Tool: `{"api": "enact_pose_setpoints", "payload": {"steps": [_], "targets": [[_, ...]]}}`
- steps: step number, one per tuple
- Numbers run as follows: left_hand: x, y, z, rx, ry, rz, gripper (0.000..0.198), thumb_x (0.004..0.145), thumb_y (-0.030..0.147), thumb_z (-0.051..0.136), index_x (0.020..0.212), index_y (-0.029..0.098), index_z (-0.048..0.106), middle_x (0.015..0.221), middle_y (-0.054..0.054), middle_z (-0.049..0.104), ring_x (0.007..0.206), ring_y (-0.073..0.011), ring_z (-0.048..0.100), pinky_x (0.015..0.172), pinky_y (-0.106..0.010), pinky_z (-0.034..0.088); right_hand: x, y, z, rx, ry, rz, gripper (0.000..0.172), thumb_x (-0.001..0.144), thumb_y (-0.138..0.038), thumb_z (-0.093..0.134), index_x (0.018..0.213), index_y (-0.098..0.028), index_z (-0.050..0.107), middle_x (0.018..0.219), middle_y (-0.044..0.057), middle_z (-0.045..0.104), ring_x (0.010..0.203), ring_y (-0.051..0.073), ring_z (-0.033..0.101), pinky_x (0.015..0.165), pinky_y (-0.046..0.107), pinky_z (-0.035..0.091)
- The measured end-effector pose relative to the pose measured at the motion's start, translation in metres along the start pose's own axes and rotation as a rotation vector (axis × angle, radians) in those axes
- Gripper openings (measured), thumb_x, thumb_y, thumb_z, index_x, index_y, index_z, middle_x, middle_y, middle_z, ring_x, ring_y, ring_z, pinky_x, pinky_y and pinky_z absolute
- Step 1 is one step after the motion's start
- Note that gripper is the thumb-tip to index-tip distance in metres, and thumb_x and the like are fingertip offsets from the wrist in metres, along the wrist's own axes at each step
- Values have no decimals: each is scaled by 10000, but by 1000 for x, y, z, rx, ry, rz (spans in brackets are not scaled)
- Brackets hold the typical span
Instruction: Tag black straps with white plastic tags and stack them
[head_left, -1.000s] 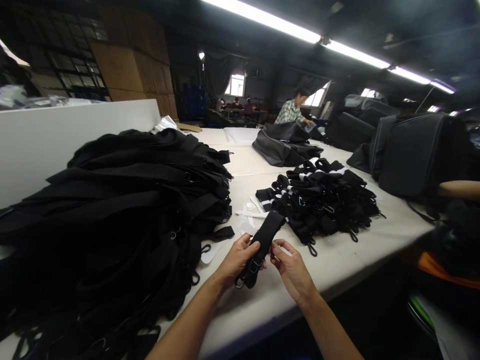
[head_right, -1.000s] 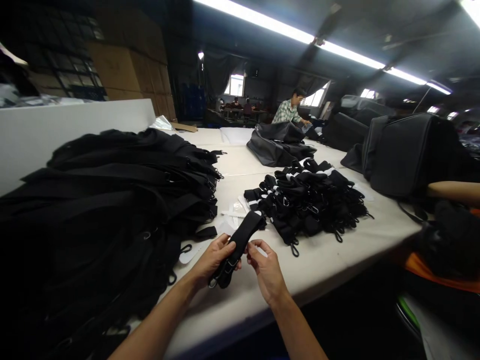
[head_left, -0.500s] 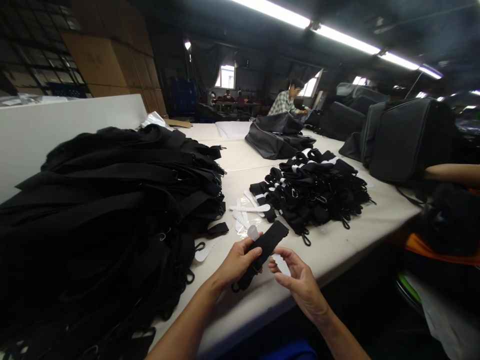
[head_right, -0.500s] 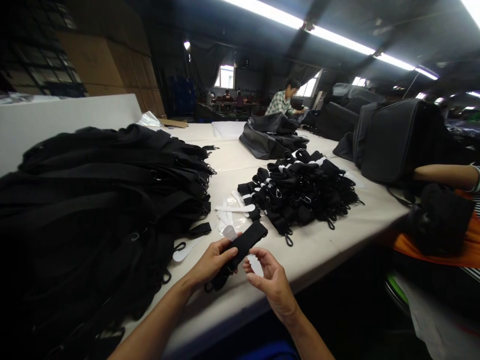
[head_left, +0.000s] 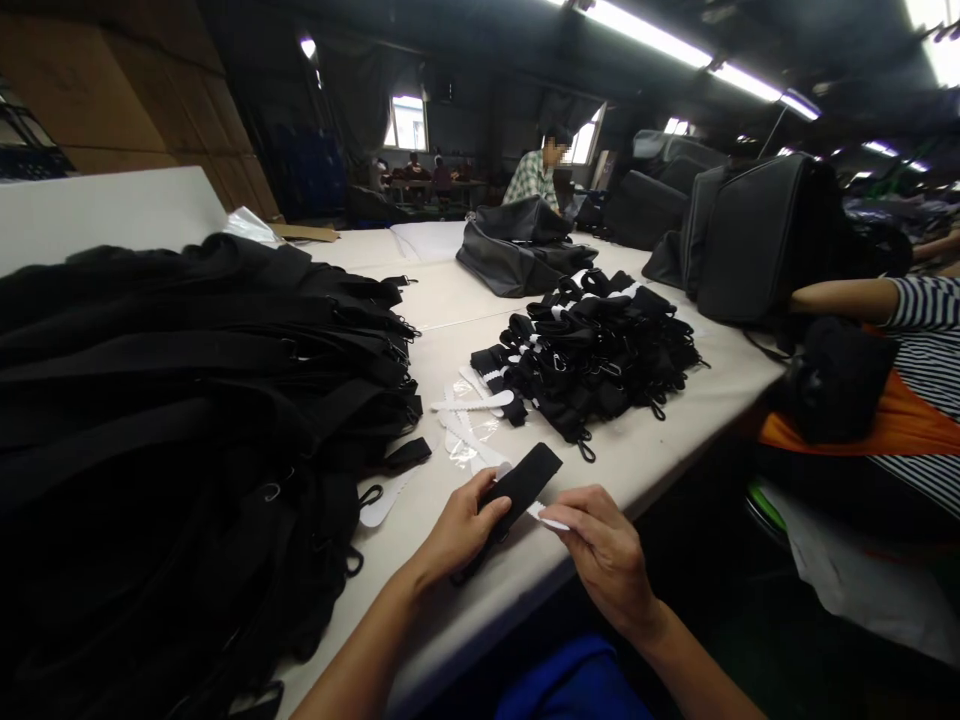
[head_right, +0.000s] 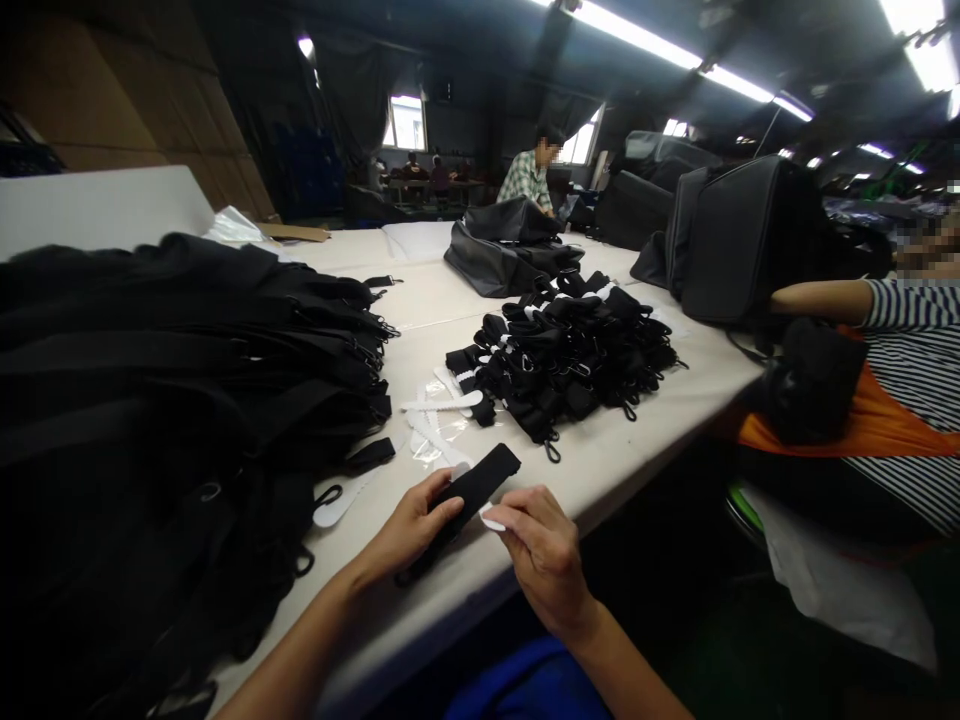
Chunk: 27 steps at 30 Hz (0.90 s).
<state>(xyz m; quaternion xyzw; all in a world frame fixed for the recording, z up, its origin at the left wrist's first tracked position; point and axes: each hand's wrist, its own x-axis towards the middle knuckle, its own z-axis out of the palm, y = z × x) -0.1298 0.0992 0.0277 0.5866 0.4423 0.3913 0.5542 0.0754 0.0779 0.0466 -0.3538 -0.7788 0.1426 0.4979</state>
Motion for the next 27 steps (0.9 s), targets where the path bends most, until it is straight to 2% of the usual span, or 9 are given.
{"api": "enact_pose_setpoints", "payload": {"steps": [4,8,10,13,17,20,23,25,27], "targets": [[-1,-3,8,70,-74,100,314,877,278,601,1186,222,615,1143,-53,675,1107,-244,603,993,-355,441,22,4,-1,-84,-40,47,142,858,-143,691,884,-261,765,1043,66,648,941,201,574,800,350,512],[-1,-5,10,95,-5,115,279,888,269,588,1163,222,592,1153,-51,676,1118,-227,609,979,-332,451,26,16,12,47,-76,236,55,850,-201,711,847,-223,761,1020,64,654,847,170,634,748,305,548],[-2,-5,7,146,29,116,267,892,261,578,1158,235,589,1121,-39,691,1096,-221,624,961,-324,459,23,20,18,103,-101,252,107,891,-204,660,926,-217,760,1120,81,666,958,185,662,825,305,558],[-4,-2,4,287,31,101,336,887,244,567,1221,272,567,1076,-21,713,1035,-223,655,928,-330,471,20,26,23,169,-166,242,196,938,-216,593,1058,-233,747,1286,86,646,1171,211,621,1010,338,509],[-7,1,3,398,51,44,415,867,246,575,1274,311,531,1088,-11,733,994,-240,675,889,-348,478,21,39,29,281,-259,344,193,928,-259,617,1068,-270,751,1146,35,730,1067,192,681,979,322,535],[-6,0,2,351,89,-1,368,829,236,610,1192,291,595,1059,-18,736,971,-243,667,897,-355,465,19,45,39,252,-143,343,145,878,-267,689,999,-270,768,997,13,762,940,189,708,893,309,555],[-2,-1,-2,228,73,-10,275,801,246,641,1075,246,663,1048,-34,718,981,-237,640,912,-343,453,12,45,51,257,-1,318,105,861,-247,708,944,-259,772,932,12,760,884,183,705,861,303,548],[2,-1,-5,162,49,-14,209,845,313,597,1013,219,678,995,-38,710,931,-217,634,857,-319,472,9,44,58,283,42,325,87,865,-235,703,918,-249,770,923,18,752,879,181,698,851,300,541],[7,-1,-6,117,55,-28,238,887,381,534,936,194,673,887,-32,693,825,-190,621,767,-293,482,6,42,61,297,61,336,63,860,-231,708,887,-239,764,900,20,743,858,176,691,829,293,537]]}}
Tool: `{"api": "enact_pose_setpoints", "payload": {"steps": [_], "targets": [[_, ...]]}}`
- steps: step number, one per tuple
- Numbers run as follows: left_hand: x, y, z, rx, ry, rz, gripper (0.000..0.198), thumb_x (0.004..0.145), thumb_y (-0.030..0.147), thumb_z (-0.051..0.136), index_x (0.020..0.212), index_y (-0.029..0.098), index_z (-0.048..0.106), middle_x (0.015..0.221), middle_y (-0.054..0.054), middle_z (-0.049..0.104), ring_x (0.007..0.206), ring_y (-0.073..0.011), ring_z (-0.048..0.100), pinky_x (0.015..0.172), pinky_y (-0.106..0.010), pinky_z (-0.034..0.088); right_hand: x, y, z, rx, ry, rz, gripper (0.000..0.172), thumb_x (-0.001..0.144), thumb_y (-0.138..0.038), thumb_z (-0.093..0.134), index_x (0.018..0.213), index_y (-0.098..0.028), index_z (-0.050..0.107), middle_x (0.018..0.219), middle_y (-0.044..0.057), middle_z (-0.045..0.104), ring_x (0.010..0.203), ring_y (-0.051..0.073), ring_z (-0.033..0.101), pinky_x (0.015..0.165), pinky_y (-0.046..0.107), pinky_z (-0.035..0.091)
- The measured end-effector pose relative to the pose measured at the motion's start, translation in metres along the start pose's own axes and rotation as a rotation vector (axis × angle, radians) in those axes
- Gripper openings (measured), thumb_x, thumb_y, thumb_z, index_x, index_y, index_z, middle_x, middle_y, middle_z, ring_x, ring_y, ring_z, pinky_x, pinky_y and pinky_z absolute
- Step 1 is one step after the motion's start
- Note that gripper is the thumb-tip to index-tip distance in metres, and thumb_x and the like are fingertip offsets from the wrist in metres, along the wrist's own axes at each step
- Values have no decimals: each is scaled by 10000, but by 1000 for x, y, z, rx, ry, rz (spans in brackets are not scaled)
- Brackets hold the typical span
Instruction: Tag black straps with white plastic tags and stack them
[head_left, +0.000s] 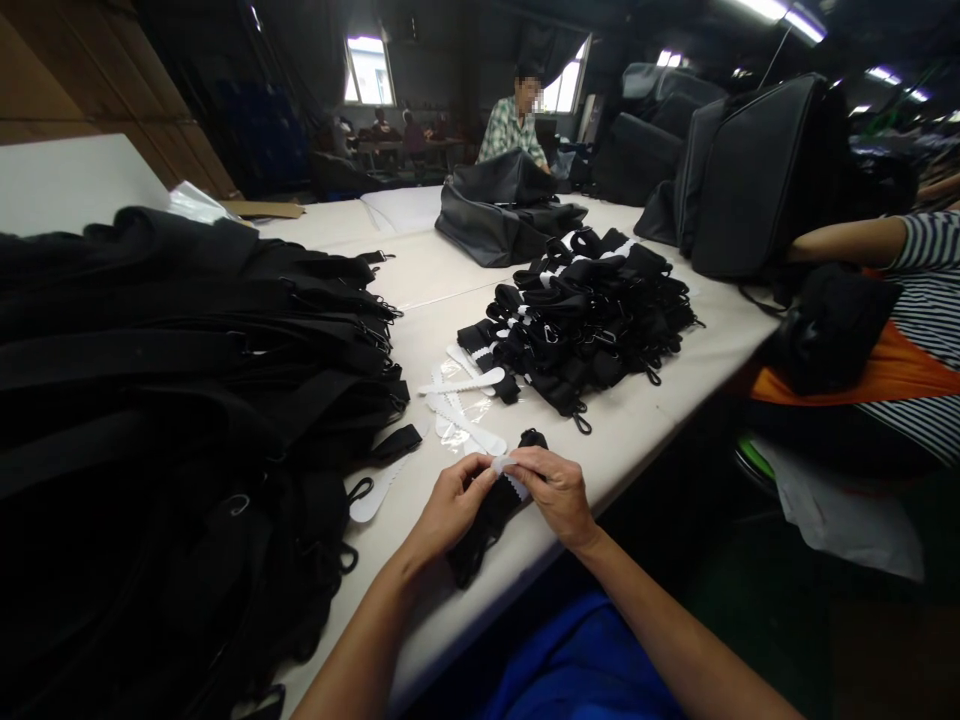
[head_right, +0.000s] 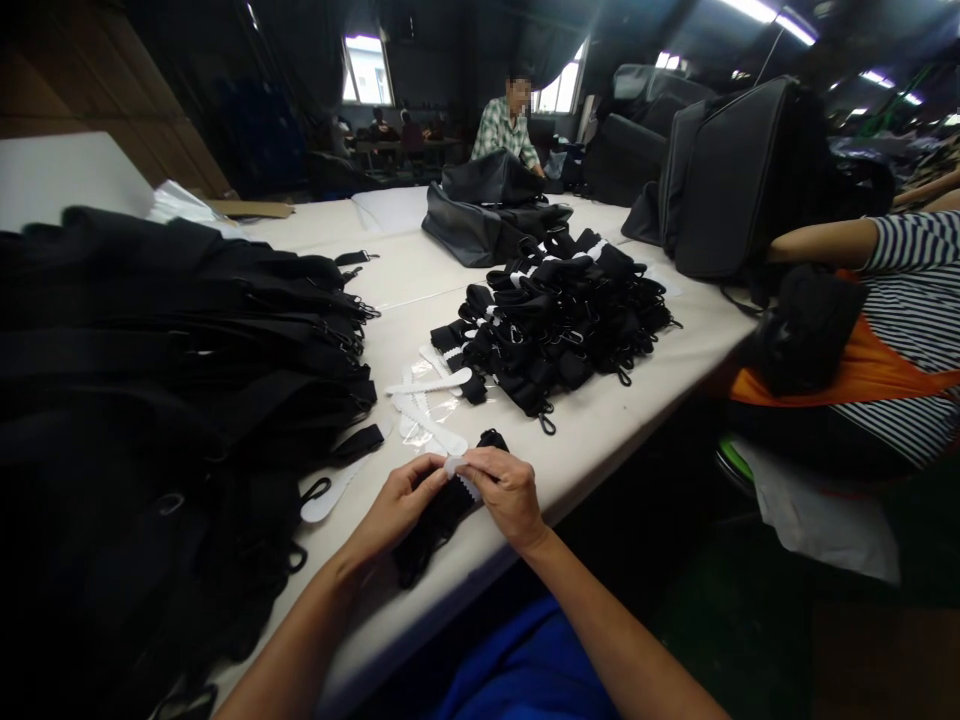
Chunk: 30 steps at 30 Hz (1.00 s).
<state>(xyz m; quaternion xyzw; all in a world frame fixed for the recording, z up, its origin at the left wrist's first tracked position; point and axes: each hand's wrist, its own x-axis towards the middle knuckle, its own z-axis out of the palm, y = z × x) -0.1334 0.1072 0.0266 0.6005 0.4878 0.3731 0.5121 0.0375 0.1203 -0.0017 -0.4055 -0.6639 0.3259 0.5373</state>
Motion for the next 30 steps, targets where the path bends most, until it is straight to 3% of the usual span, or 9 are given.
{"api": "enact_pose_setpoints", "payload": {"steps": [4,12,17,19,24,30], "targets": [[4,0,4,-35,94,-29,227,847,387,586,777,175,631,726,4,620,704,-152,559,686,-263,446,-1,-1,1,19,21,67,39,830,-254,740,831,-215,744,822,11,712,756,150,649,714,258,509],[1,-3,7,-26,294,-64,231,842,382,595,751,175,639,670,17,612,670,-144,561,666,-256,433,7,-6,1,-40,-44,169,150,841,-336,713,801,-193,735,712,-8,654,568,98,479,564,240,414],[3,-5,7,-20,360,-54,229,860,377,559,749,178,592,655,27,590,626,-133,560,619,-246,446,5,-2,9,120,-115,258,239,813,-428,715,810,-190,740,960,54,716,493,88,519,432,232,436],[3,-4,8,4,377,-39,238,870,385,550,757,180,596,670,22,601,638,-137,575,624,-248,459,3,-1,12,129,-95,305,260,801,-444,718,805,-184,730,954,56,717,452,81,509,385,229,409],[-4,-2,13,181,451,20,240,909,387,527,806,197,632,715,6,654,683,-153,603,666,-266,456,13,-7,15,-57,-135,363,246,809,-425,693,773,-183,718,649,0,648,476,96,477,426,221,360],[-9,-9,16,533,524,141,220,939,319,495,846,198,652,783,-44,678,703,-182,589,705,-313,385,35,-8,16,-146,-188,409,204,686,-315,740,597,-175,622,597,-1,631,567,121,538,499,211,384]]}}
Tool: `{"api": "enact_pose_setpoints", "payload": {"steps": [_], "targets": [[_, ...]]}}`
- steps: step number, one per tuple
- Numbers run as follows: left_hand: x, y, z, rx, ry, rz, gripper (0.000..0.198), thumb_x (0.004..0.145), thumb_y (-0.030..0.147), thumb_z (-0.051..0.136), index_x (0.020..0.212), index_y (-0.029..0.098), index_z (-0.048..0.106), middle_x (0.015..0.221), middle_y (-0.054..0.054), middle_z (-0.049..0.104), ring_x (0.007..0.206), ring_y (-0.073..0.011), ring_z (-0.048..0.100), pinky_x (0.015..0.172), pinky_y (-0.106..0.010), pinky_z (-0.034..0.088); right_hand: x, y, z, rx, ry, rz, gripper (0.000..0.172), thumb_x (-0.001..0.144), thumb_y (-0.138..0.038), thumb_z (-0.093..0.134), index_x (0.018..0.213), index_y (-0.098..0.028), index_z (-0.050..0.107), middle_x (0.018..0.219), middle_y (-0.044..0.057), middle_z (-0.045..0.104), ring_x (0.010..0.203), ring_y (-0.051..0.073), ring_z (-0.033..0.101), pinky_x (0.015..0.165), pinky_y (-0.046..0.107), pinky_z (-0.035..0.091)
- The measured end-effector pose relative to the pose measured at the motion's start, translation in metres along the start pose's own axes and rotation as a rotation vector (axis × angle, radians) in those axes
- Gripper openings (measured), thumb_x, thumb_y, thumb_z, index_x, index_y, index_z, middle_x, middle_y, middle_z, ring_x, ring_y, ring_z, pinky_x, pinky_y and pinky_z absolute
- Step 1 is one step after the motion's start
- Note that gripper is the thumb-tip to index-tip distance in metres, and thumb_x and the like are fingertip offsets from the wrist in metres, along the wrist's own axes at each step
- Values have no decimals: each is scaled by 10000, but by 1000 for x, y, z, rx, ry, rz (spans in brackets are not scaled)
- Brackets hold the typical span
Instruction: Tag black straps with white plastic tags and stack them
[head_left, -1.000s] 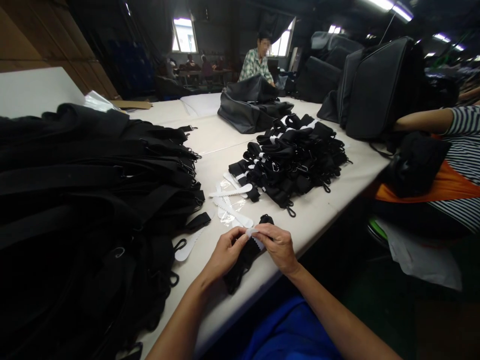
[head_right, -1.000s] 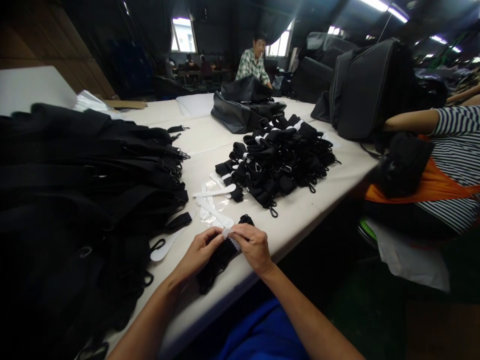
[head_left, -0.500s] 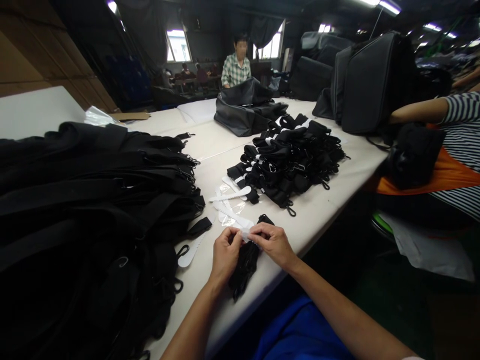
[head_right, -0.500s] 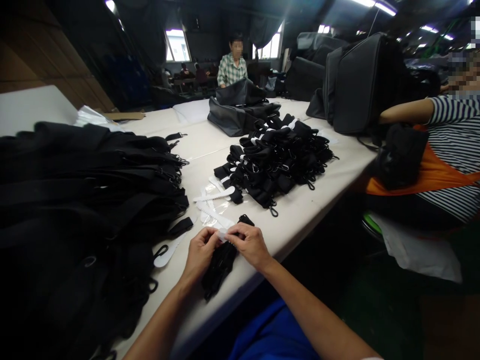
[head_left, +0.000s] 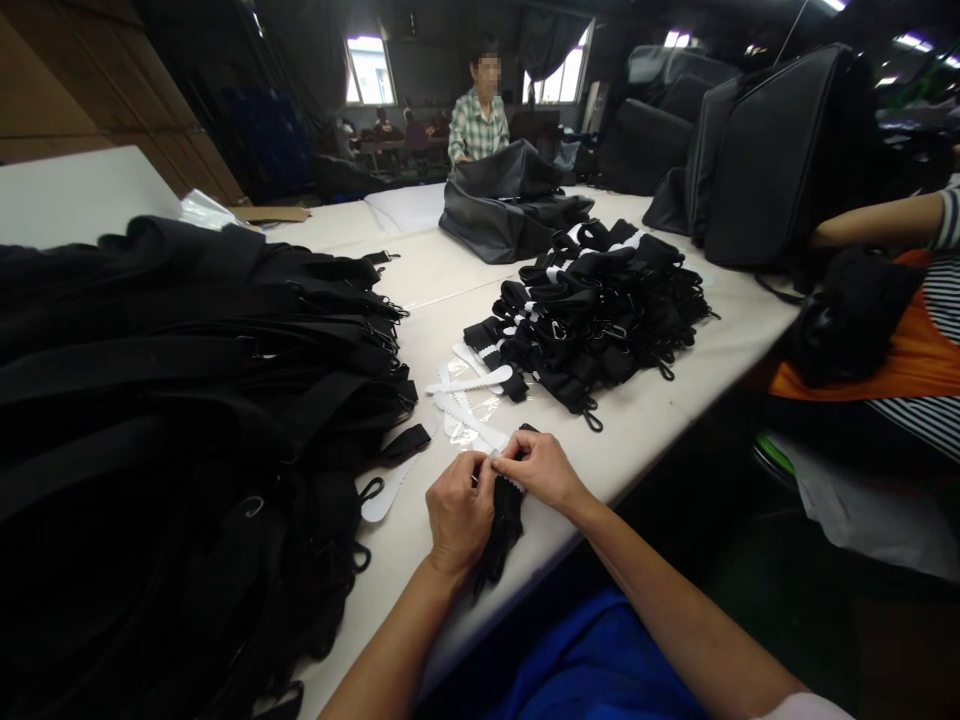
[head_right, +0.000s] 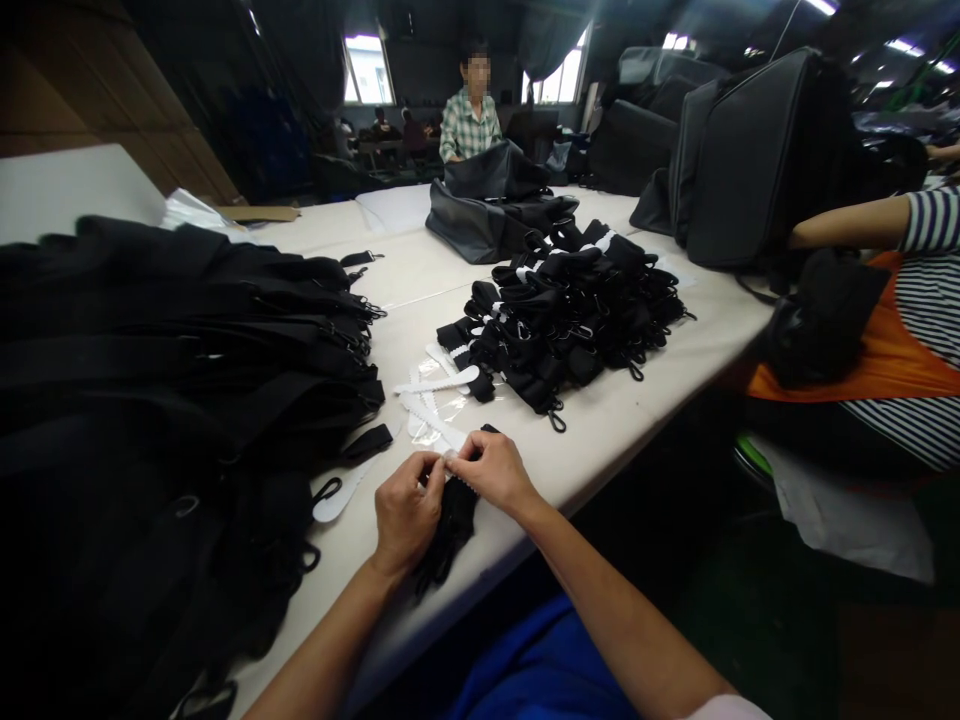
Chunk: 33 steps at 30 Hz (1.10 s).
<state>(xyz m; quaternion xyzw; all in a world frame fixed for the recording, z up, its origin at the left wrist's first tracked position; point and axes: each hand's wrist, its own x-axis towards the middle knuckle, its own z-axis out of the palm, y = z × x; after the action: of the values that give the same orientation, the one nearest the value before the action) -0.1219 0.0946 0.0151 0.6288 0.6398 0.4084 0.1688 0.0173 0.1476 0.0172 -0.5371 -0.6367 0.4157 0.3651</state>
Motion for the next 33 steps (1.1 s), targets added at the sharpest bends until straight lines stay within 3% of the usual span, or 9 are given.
{"api": "enact_pose_setpoints", "payload": {"steps": [5,9,16,20,24,27,31,33], "targets": [[-3,-5,2,136,-21,160,252,959,289,449,849,207,660,791,-65,687,739,-200,608,711,-321,380,1,-4,5,-3,39,16,70,650,-188,647,661,-188,577,595,-37,598,561,109,534,514,203,387],[-5,-5,1,179,-37,247,253,964,258,439,851,208,660,824,-81,706,776,-211,635,730,-324,402,-3,-1,6,28,53,-20,130,675,-164,626,801,-182,650,642,-29,629,603,115,559,533,202,391],[-9,-3,-1,140,-60,312,218,956,229,448,991,224,663,885,-82,727,824,-219,661,766,-323,440,-7,5,-1,97,-13,-84,67,716,-191,641,726,-169,704,636,-16,673,520,100,532,500,207,405],[-12,-2,-1,60,-88,274,243,946,228,452,1013,211,684,917,-105,734,868,-237,667,815,-346,455,-16,-3,-1,41,49,-111,65,720,-177,625,704,-182,688,653,-5,666,578,119,550,549,221,412],[-9,0,-3,-53,-118,180,232,936,259,470,977,220,695,920,-95,728,887,-235,659,850,-357,461,-23,-3,6,16,111,-130,85,747,-176,599,697,-197,664,585,-23,580,515,108,441,511,237,340],[-3,0,-4,-159,-127,41,225,949,309,460,920,212,661,847,-61,698,792,-203,643,774,-334,477,-25,4,10,50,120,-129,80,773,-213,606,722,-195,666,494,-57,443,460,98,346,463,245,270],[7,-3,-2,-342,-184,-128,240,892,370,566,1050,192,596,833,-20,657,732,-162,634,681,-280,502,-24,11,10,120,89,-119,121,800,-293,638,752,-184,660,482,-77,363,444,84,296,442,244,227],[12,-4,-2,-414,-239,-162,232,847,397,621,925,178,622,768,-5,642,688,-147,610,647,-258,491,-24,12,8,141,74,-112,149,808,-325,651,765,-183,652,484,-83,351,441,81,294,438,240,229]]}}
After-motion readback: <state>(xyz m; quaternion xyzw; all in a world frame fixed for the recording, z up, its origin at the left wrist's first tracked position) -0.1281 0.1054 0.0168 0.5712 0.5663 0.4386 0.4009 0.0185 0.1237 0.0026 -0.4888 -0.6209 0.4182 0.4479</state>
